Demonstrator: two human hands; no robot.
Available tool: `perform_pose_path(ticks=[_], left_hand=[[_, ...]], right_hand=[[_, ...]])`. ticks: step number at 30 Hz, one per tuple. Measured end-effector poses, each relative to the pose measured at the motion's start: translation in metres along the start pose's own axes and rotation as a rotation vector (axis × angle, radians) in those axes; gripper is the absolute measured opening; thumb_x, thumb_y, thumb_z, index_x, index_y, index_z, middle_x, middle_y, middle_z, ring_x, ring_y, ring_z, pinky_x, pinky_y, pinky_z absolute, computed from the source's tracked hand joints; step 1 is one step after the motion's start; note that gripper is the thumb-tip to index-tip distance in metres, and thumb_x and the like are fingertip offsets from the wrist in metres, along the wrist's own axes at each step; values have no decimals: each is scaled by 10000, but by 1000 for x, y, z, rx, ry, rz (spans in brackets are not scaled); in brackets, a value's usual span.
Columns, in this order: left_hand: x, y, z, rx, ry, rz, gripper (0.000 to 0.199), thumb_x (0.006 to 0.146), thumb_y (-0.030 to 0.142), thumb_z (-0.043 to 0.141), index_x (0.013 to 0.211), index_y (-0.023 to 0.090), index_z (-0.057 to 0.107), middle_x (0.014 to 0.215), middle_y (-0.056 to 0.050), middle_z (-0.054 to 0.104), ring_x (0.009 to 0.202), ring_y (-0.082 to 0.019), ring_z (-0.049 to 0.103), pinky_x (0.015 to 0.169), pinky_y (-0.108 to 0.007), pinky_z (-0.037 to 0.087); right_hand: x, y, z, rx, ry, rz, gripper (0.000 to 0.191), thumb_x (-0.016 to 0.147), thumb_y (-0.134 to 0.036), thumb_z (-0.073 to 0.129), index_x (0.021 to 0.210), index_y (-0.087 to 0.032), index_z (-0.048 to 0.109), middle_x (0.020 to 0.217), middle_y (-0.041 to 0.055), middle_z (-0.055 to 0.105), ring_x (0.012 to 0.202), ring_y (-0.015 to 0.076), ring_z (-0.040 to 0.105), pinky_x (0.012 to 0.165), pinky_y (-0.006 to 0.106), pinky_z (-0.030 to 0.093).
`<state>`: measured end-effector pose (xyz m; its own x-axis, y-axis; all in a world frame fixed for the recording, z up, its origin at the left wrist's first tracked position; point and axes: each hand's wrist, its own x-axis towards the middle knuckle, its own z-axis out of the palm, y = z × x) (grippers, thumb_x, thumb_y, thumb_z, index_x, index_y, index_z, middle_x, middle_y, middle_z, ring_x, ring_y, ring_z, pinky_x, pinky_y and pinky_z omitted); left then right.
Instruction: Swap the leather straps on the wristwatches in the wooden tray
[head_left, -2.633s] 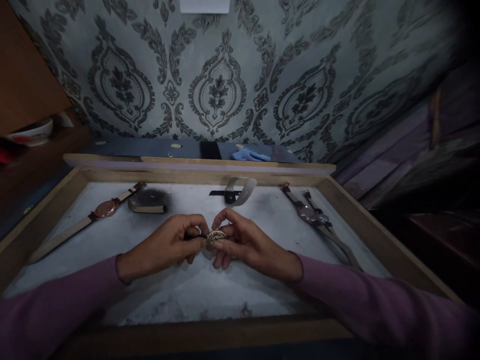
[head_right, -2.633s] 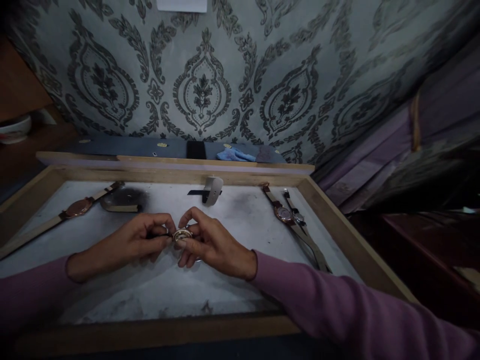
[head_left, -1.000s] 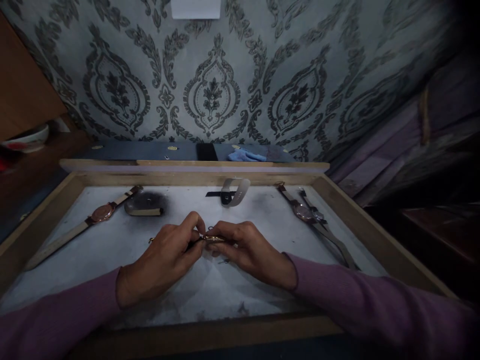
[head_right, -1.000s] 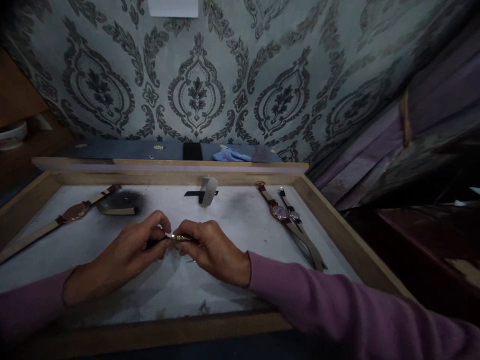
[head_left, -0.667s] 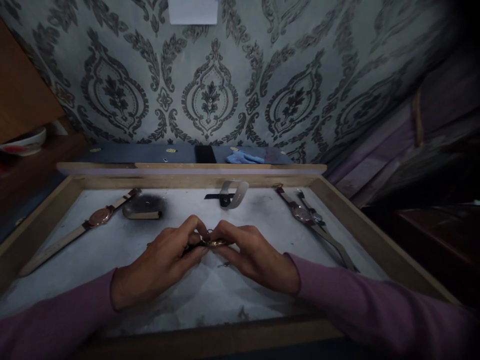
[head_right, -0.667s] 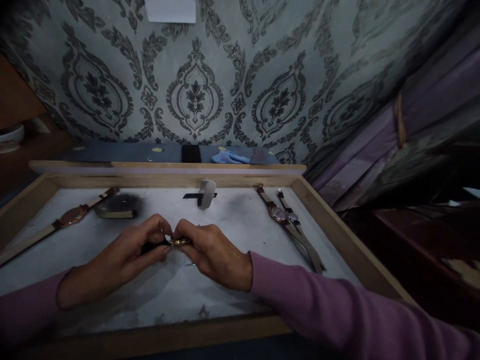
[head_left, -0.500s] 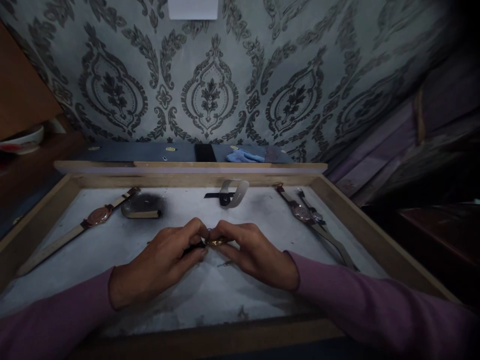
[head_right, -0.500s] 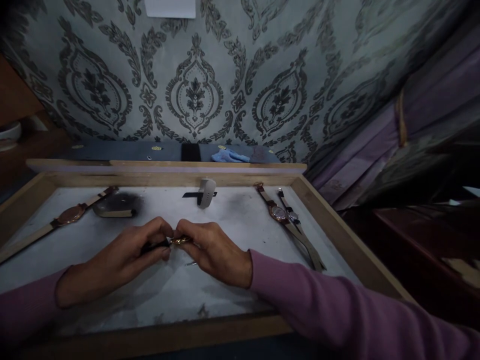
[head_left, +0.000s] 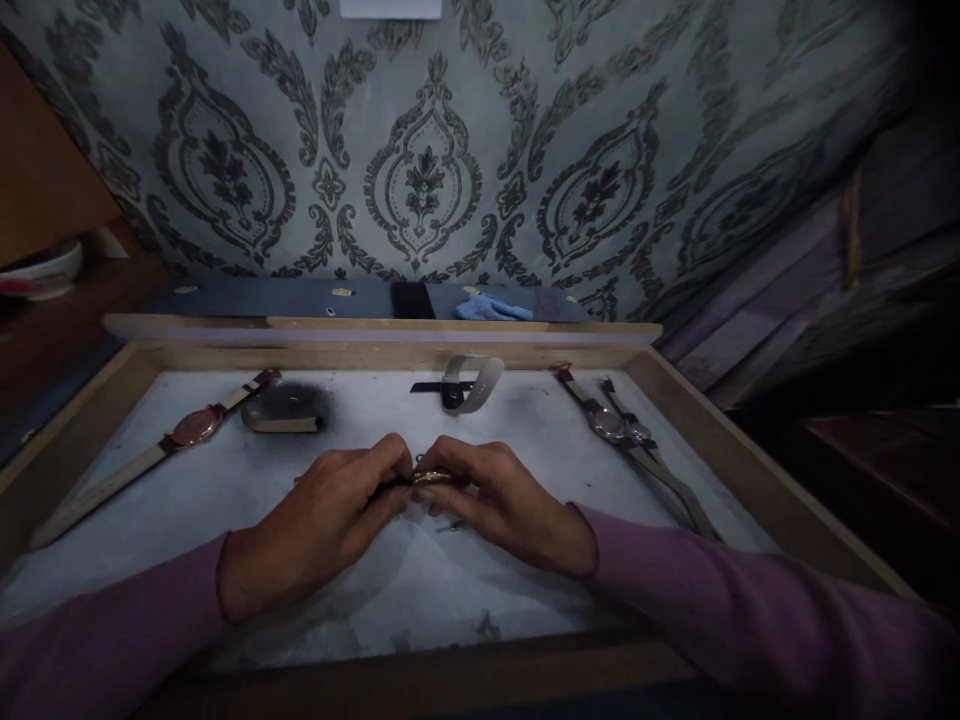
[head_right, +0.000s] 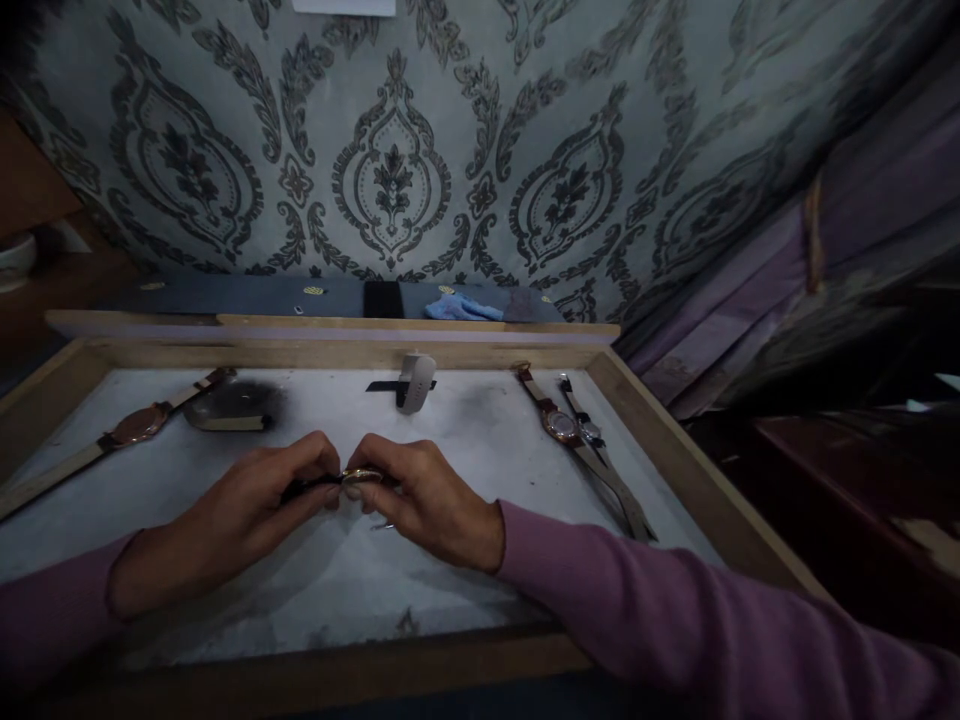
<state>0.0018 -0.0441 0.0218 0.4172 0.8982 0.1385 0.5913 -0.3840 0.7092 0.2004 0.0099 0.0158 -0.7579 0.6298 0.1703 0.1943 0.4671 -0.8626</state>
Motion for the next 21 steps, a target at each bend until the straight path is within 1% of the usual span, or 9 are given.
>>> perform_pose_path(ticks=[5, 10, 13, 17, 19, 21], left_hand=[[1, 4, 0, -7, 8, 16, 110, 916, 172, 418, 814, 208, 435, 688, 43, 499, 601, -115, 492, 550, -231, 319], [2, 3, -1, -45, -30, -30, 49, 916, 171, 425, 899, 217, 428, 739, 25, 589, 666, -138, 553, 596, -248, 360], [2, 1, -2, -52, -22, -29, 74, 917, 167, 432, 876, 222, 403, 700, 44, 568, 621, -125, 522, 588, -241, 354], [2, 0, -1, 50, 7, -13, 114, 915, 179, 428, 811, 216, 399, 647, 50, 507, 580, -120, 478, 552, -239, 317], [1, -1, -1, 128, 22, 2, 105, 924, 200, 415, 819, 213, 410, 664, 37, 513, 595, -130, 486, 555, -246, 316], [1, -2, -1, 200, 35, 12, 103, 928, 208, 402, 826, 209, 419, 677, 25, 520, 600, -138, 491, 557, -253, 322]], right_hand=[[0, 0, 1, 53, 10, 30, 49, 877, -189, 584, 846, -153, 573, 699, -3, 644, 605, 95, 599, 546, 190, 463], [1, 0, 2, 104, 27, 72, 60, 865, -186, 589, 821, -152, 566, 678, 3, 637, 590, 101, 604, 528, 199, 465], [0, 1, 3, 100, 34, 70, 54, 852, -183, 601, 816, -154, 574, 664, -7, 618, 580, 96, 589, 519, 195, 456], [0, 3, 5, 107, 44, 66, 32, 849, -185, 608, 839, -155, 614, 674, -12, 624, 600, 95, 590, 534, 192, 468], [1, 3, 5, 106, 54, 78, 59, 848, -202, 620, 870, -156, 648, 691, -7, 641, 624, 103, 592, 559, 203, 478], [2, 3, 5, 135, 54, 91, 110, 848, -224, 627, 918, -158, 680, 758, 13, 677, 689, 121, 612, 620, 229, 501]])
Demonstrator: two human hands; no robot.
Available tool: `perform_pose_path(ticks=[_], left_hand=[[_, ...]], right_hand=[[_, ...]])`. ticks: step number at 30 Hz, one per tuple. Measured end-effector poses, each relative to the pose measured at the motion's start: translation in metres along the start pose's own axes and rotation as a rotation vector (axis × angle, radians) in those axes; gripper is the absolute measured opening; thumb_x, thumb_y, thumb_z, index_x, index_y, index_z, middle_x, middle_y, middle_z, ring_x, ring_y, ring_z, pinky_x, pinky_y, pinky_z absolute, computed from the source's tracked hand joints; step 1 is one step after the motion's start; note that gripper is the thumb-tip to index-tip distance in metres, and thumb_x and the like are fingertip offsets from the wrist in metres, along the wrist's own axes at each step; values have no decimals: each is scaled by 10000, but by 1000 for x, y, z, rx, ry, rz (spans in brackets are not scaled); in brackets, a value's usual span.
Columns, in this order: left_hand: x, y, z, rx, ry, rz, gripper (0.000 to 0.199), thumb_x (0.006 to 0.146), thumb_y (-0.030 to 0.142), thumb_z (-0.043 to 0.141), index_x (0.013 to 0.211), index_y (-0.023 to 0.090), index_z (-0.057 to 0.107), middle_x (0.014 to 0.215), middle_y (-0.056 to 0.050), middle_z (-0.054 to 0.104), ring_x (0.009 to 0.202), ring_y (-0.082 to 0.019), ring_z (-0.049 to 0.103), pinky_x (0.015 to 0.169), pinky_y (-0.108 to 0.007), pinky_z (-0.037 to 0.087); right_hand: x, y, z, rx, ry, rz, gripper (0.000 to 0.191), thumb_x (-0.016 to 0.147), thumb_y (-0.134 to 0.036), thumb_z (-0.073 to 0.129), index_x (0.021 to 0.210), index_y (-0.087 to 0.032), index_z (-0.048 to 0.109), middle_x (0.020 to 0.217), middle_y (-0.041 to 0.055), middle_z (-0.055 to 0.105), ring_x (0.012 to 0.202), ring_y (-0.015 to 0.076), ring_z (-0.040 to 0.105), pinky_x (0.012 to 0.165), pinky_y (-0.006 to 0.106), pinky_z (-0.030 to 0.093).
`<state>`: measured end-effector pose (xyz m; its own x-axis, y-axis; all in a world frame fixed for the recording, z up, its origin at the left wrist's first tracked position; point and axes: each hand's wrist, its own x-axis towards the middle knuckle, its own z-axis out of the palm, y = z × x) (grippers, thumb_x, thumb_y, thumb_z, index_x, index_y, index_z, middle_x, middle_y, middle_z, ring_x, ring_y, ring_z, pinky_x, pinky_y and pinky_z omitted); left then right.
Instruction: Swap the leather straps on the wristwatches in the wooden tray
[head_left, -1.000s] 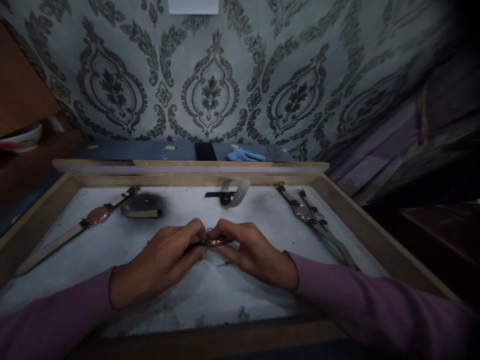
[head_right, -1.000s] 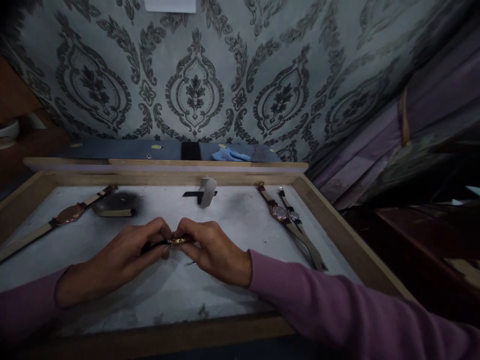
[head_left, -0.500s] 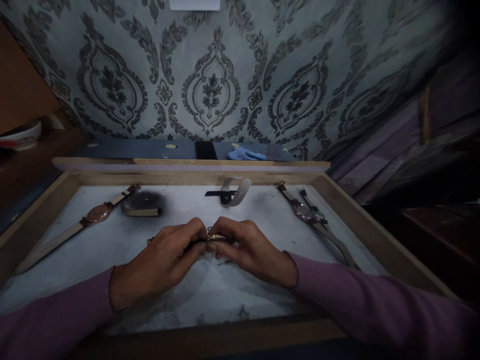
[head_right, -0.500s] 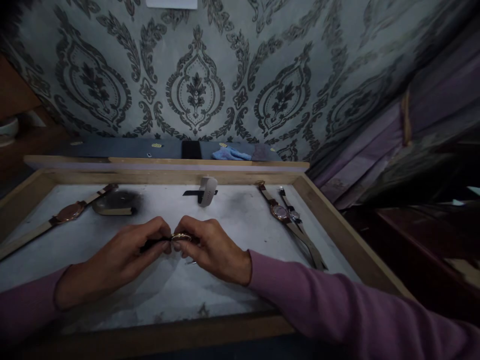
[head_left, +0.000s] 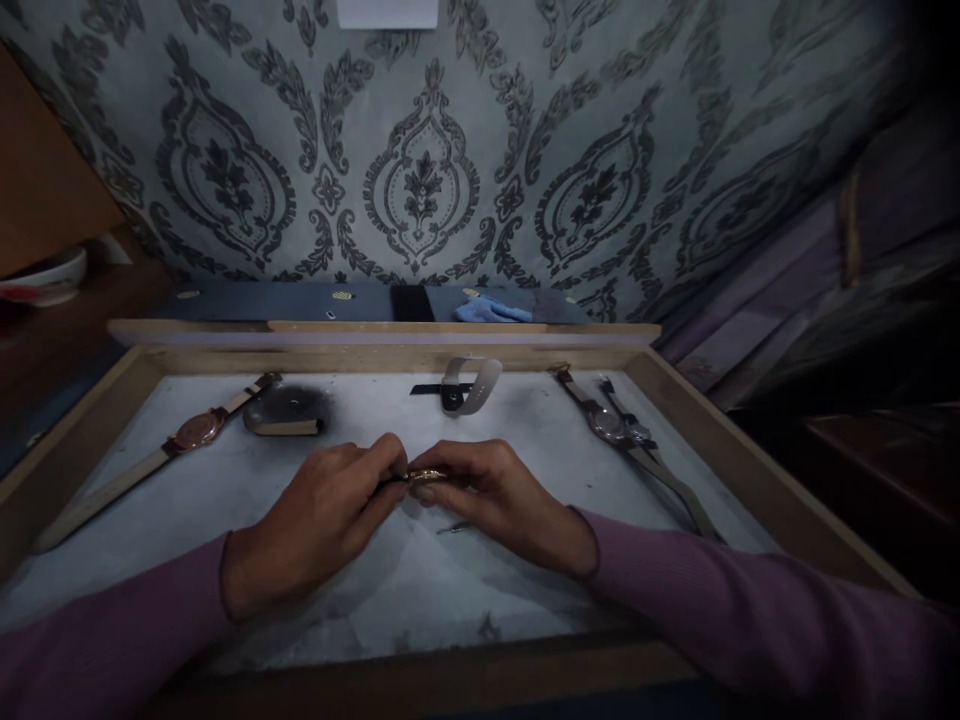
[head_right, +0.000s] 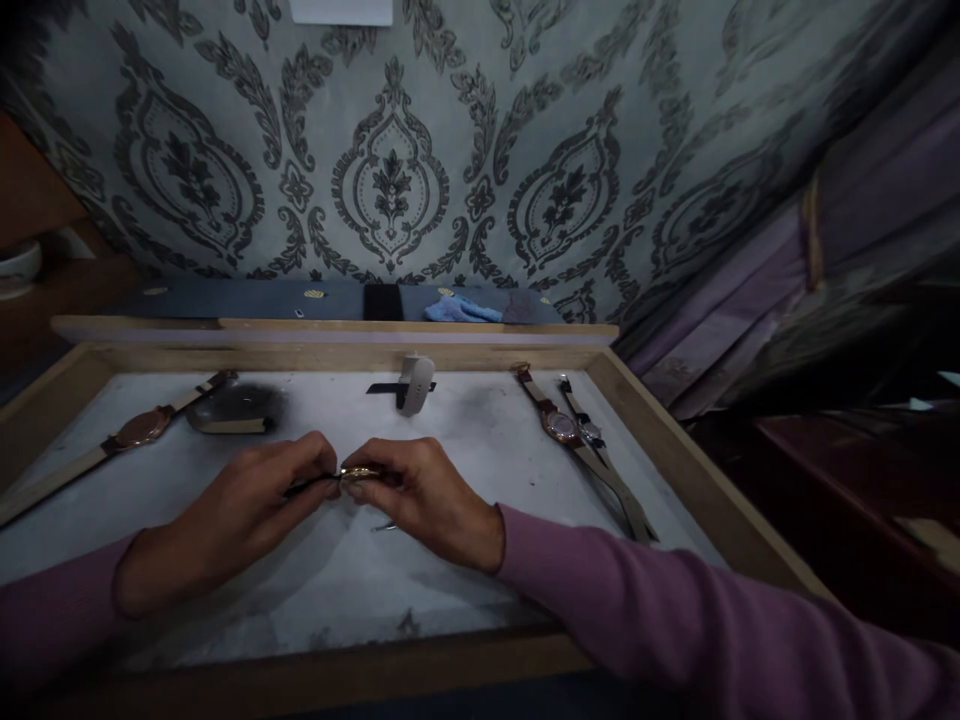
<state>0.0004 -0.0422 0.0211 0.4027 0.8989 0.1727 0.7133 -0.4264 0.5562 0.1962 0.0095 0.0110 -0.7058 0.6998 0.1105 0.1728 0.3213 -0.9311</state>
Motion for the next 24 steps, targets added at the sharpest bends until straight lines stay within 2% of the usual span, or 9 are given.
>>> perform_pose_path(ticks=[5, 9, 14, 17, 24], left_hand=[[0, -3, 0, 86, 32, 22, 101, 930, 198, 406, 834, 199, 439, 676, 16, 528, 590, -141, 506, 561, -257, 340], [0, -4, -1, 62, 72, 40, 118, 936, 190, 417, 835, 196, 477, 665, 28, 526, 582, -126, 508, 554, -244, 340], [1, -3, -3, -59, 62, -1, 143, 936, 192, 466, 861, 192, 587, 701, 15, 624, 638, -132, 572, 595, -241, 385], [2, -3, -4, -158, 64, 0, 156, 935, 193, 491, 849, 193, 621, 771, 8, 674, 699, -131, 609, 645, -236, 417], [4, -2, -3, -230, 36, -94, 26, 886, 176, 538, 877, 187, 559, 741, 16, 672, 668, -132, 608, 582, -220, 400]], right_hand=[[2, -1, -2, 127, -54, 27, 228, 875, -253, 584, 1048, -151, 692, 1005, 80, 705, 949, 189, 644, 844, 335, 521], [1, -2, -3, 152, -75, 32, 263, 895, -273, 567, 1099, -149, 678, 1046, 83, 695, 1007, 198, 637, 896, 345, 510], [0, -1, -3, 200, -70, 39, 261, 909, -322, 561, 1062, -146, 679, 866, 49, 699, 810, 142, 658, 772, 281, 546], [0, -1, -2, 219, -76, 91, 252, 898, -345, 578, 989, -130, 674, 773, 39, 677, 710, 118, 640, 686, 252, 545], [2, -1, -1, 395, -123, 269, 228, 819, -314, 666, 933, -121, 623, 654, -13, 612, 568, 68, 577, 541, 184, 482]])
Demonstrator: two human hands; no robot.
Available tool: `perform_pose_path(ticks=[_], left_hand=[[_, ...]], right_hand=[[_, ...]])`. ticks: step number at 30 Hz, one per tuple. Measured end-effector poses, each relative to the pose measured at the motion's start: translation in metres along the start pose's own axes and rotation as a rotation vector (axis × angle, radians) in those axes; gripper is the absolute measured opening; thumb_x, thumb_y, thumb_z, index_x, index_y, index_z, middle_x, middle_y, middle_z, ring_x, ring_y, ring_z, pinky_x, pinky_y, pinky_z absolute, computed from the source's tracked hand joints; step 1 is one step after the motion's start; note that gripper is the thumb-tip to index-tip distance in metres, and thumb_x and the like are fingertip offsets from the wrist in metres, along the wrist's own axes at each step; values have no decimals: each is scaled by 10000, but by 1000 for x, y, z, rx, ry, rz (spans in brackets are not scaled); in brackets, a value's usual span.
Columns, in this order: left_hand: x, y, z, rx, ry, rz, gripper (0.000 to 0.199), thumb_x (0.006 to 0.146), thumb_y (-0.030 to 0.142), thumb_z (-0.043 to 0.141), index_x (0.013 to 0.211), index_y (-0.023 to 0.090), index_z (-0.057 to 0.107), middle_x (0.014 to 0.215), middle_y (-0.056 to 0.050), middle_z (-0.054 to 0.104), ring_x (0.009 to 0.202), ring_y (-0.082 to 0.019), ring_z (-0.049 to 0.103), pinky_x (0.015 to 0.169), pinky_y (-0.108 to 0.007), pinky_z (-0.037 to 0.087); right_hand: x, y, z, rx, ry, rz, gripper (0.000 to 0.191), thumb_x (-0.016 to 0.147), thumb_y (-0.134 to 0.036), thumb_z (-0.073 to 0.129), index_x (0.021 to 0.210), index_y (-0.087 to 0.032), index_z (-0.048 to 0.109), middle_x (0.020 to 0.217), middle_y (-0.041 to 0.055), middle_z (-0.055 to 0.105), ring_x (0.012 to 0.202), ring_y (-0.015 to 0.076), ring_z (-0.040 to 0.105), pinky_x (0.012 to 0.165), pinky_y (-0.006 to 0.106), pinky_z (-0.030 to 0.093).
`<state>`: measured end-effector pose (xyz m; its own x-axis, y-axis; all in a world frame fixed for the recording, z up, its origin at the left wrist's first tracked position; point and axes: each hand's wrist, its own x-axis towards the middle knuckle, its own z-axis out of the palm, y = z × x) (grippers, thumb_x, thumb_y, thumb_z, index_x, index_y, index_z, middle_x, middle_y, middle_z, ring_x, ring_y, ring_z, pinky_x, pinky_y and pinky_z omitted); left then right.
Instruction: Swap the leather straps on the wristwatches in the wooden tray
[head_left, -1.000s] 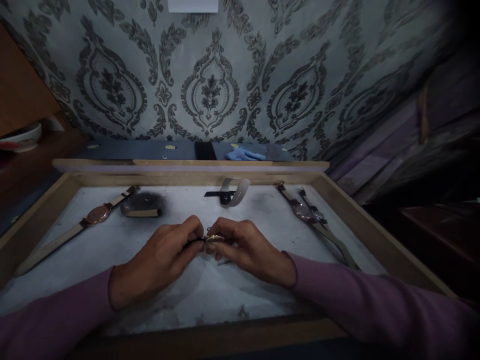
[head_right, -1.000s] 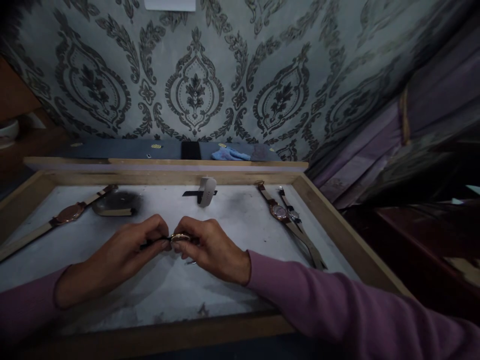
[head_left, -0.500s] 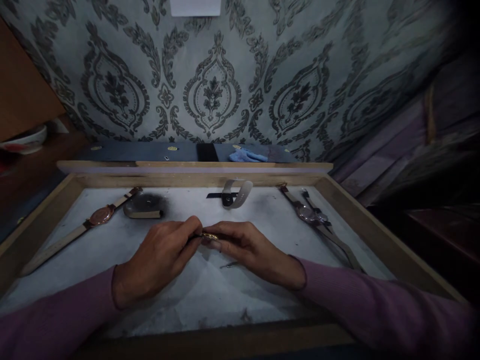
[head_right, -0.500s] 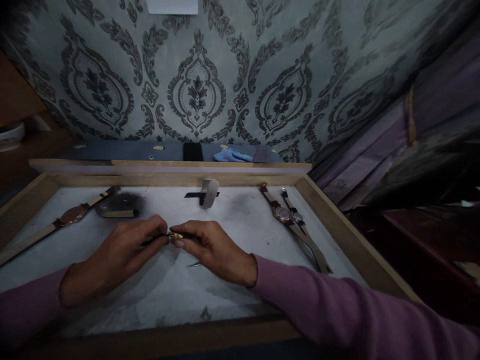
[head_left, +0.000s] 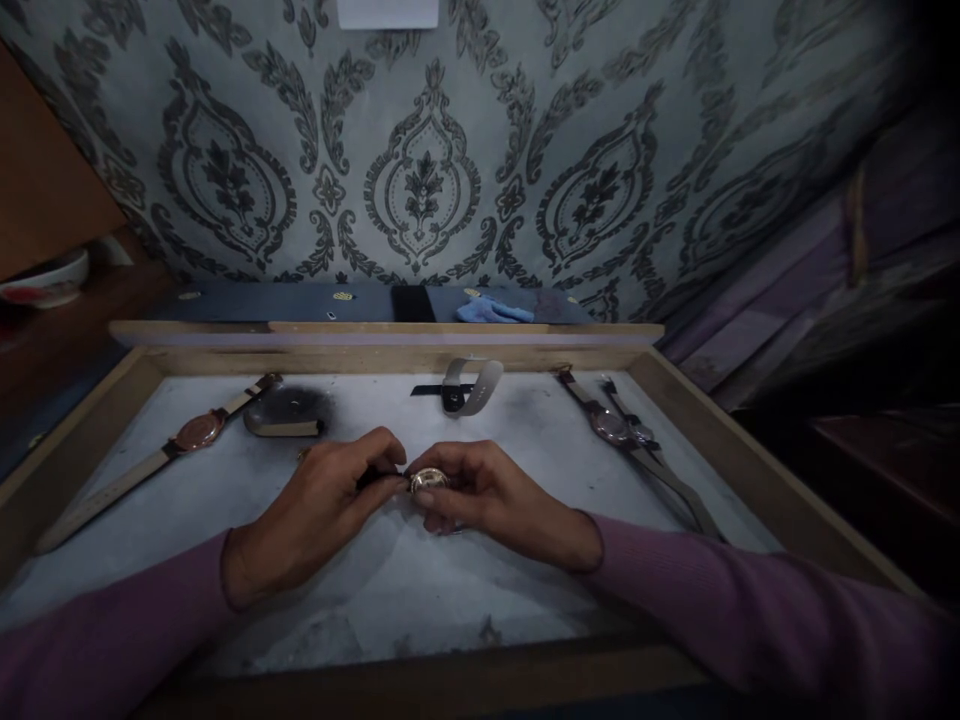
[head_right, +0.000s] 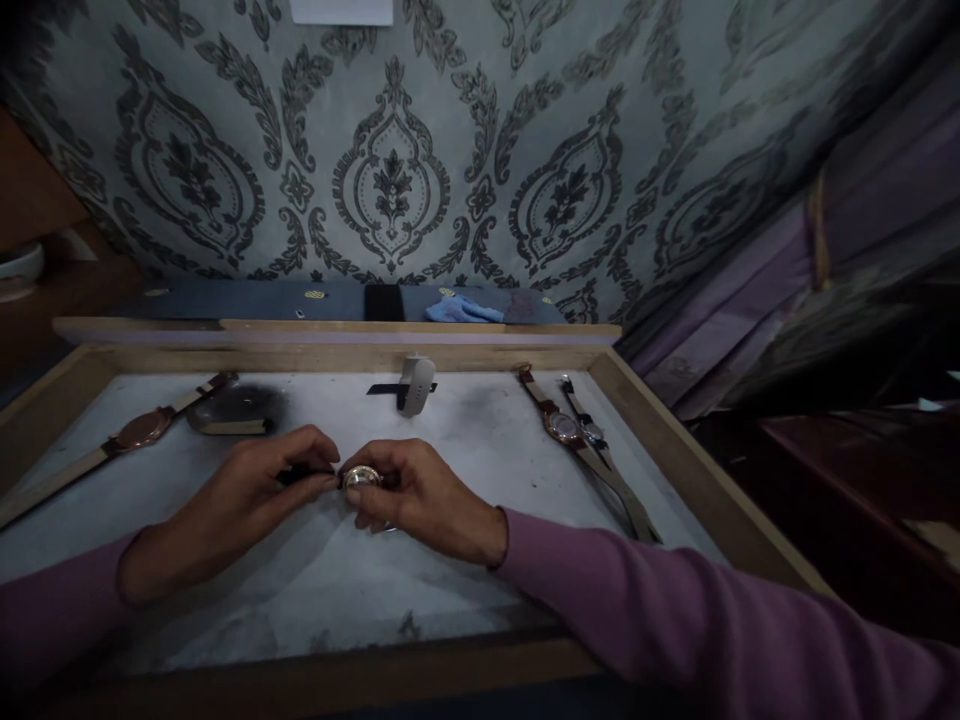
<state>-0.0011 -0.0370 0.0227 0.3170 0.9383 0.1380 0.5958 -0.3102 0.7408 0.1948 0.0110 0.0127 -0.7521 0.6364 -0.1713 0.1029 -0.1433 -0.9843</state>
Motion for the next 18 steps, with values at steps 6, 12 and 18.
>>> perform_pose_path(ticks=[6, 12, 18], left_hand=[[2, -3, -2, 59, -97, 6, 35, 904, 223, 539, 890, 194, 551, 751, 18, 666, 680, -139, 599, 602, -235, 384], [0, -9, -12, 286, -183, 137, 163, 919, 306, 513, 959, 196, 626, 832, -35, 649, 807, -204, 590, 707, -295, 413], [1, -8, -11, 314, -204, 113, 238, 953, 253, 415, 864, 169, 619, 717, -10, 630, 676, -159, 575, 647, -269, 378]], right_hand=[[2, 4, 1, -18, 8, -5, 119, 779, -222, 667, 798, -137, 587, 567, -59, 524, 504, 50, 491, 462, 152, 387], [3, 5, 0, -17, 11, -13, 202, 772, -289, 693, 804, -135, 566, 563, -61, 517, 494, 48, 478, 455, 151, 376], [1, 6, -4, -64, -16, -18, 238, 844, -339, 629, 942, -123, 612, 669, -11, 592, 585, 75, 556, 565, 200, 469]])
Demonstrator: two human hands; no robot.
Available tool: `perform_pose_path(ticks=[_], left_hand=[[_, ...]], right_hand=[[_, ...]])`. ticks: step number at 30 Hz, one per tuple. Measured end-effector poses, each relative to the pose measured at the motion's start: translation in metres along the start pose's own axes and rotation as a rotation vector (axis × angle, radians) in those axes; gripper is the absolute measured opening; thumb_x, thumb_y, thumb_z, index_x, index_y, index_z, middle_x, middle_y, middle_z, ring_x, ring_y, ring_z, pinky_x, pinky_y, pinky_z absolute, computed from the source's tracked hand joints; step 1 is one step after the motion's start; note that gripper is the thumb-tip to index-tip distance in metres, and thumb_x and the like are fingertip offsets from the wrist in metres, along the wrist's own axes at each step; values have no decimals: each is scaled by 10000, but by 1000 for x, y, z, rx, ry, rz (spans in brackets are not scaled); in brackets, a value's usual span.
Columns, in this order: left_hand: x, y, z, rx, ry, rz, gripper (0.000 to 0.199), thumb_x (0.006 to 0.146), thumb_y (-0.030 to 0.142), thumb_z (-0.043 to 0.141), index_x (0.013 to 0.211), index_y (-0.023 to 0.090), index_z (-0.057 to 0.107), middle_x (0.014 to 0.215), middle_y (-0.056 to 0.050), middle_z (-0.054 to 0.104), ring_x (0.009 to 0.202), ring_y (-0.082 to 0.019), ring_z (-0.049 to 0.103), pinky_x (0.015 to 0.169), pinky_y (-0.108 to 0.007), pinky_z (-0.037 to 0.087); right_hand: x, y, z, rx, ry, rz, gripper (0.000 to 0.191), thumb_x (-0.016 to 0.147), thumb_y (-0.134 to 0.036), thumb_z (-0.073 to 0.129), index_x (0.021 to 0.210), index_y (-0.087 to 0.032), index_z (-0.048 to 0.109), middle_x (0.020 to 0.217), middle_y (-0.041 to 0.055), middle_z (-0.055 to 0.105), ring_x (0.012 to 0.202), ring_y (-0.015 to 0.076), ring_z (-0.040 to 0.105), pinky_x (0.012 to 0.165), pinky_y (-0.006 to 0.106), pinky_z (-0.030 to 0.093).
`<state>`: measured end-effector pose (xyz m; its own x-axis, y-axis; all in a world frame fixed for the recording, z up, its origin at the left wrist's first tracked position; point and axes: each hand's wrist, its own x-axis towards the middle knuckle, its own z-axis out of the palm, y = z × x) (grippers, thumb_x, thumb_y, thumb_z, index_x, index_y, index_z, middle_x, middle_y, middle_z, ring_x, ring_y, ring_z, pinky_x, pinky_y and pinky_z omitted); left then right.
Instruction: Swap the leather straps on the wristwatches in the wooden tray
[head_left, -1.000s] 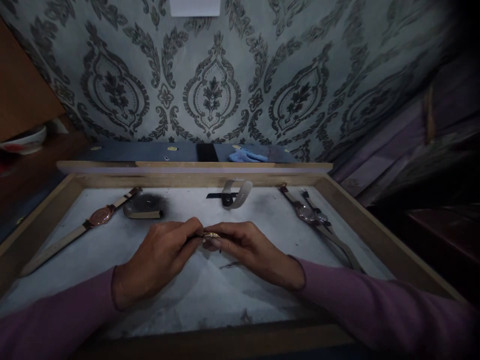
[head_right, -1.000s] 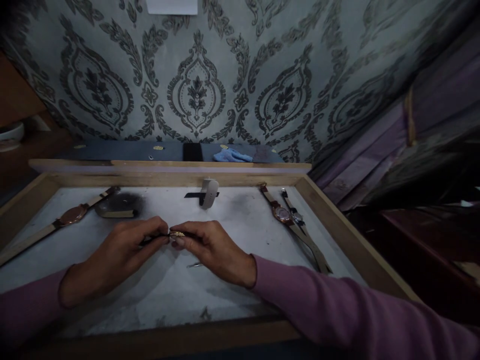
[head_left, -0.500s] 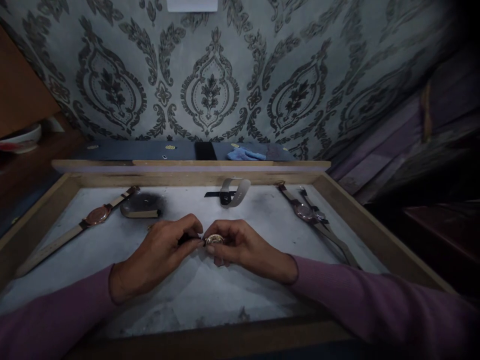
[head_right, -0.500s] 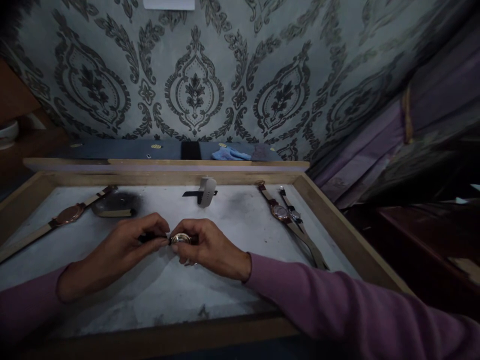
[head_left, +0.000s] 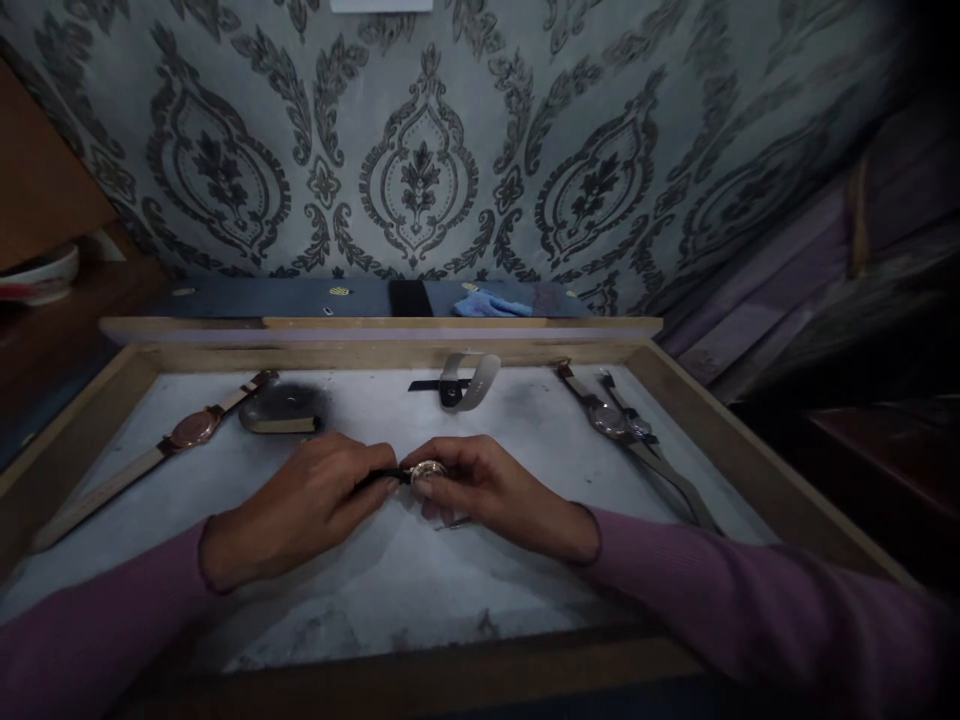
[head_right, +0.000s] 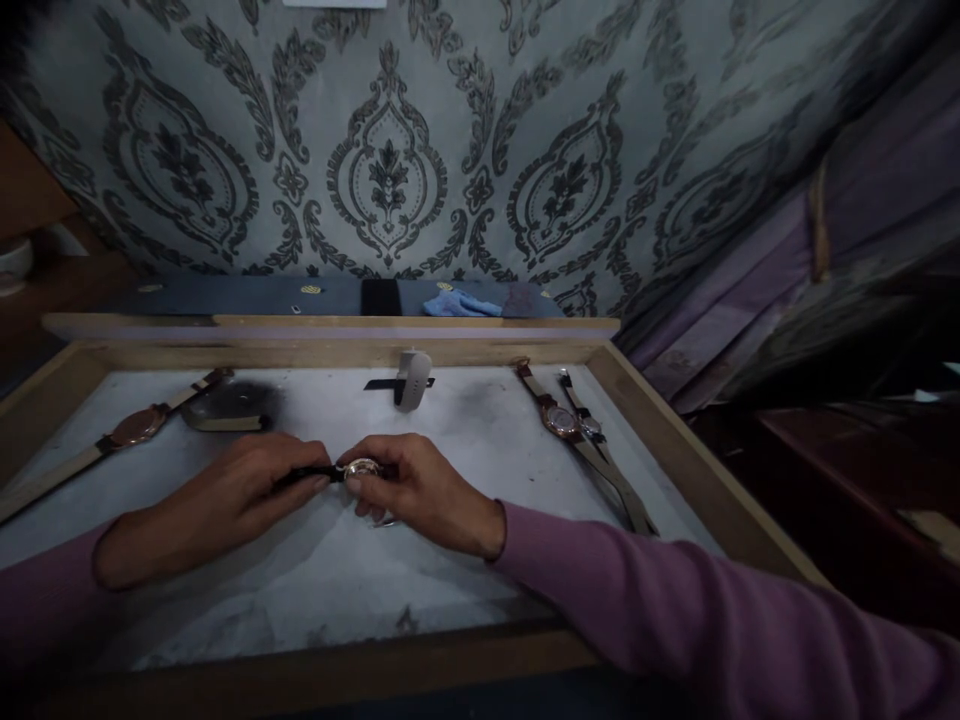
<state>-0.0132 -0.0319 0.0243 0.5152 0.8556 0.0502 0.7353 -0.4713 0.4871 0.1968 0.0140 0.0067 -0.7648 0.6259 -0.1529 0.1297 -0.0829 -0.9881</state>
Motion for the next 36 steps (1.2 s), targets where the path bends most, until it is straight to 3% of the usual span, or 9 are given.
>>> perform_pose_path(ticks=[4, 10, 18, 26, 32, 36], left_hand=[[2, 3, -2, -84, 40, -39, 220, 924, 237, 459, 839, 166, 650, 633, 27, 597, 558, -106, 517, 566, -228, 333], [2, 6, 1, -176, 84, -49, 228, 883, 198, 485, 751, 157, 667, 529, 52, 496, 464, -73, 415, 480, -198, 269], [1, 11, 6, 22, 238, 78, 259, 863, 156, 512, 610, 147, 568, 483, 45, 491, 459, -83, 414, 525, -231, 261], [-3, 8, 7, 190, 299, 152, 233, 954, 218, 436, 820, 149, 615, 629, -13, 577, 587, -156, 529, 567, -263, 344], [-2, 13, 6, 419, 398, 311, 303, 944, 98, 420, 661, 158, 506, 559, 10, 484, 523, -142, 420, 556, -279, 332], [-3, 15, 5, 504, 478, 366, 282, 906, 33, 459, 659, 161, 499, 531, 25, 468, 533, -140, 412, 617, -285, 377]], right_hand=[[-2, -1, 2, -22, 13, -92, 253, 885, -338, 584, 1039, -137, 563, 791, 37, 661, 728, 124, 641, 716, 281, 523], [-6, -5, 8, -90, 53, -123, 190, 895, -339, 585, 879, -159, 526, 758, 42, 671, 732, 137, 653, 688, 277, 524], [-8, -4, 10, -108, 66, -151, 163, 897, -315, 574, 877, -162, 522, 743, 44, 672, 716, 138, 651, 660, 273, 522], [-8, -8, 11, -279, 171, -249, 53, 872, -204, 593, 851, -155, 590, 742, 4, 641, 699, 116, 605, 637, 228, 487], [-5, -6, 9, -243, 214, -328, 84, 829, -157, 619, 908, -148, 647, 884, 47, 702, 809, 143, 672, 735, 252, 538], [-5, -6, 8, -236, 232, -364, 90, 823, -174, 634, 907, -151, 656, 977, 79, 717, 881, 165, 691, 775, 283, 560]])
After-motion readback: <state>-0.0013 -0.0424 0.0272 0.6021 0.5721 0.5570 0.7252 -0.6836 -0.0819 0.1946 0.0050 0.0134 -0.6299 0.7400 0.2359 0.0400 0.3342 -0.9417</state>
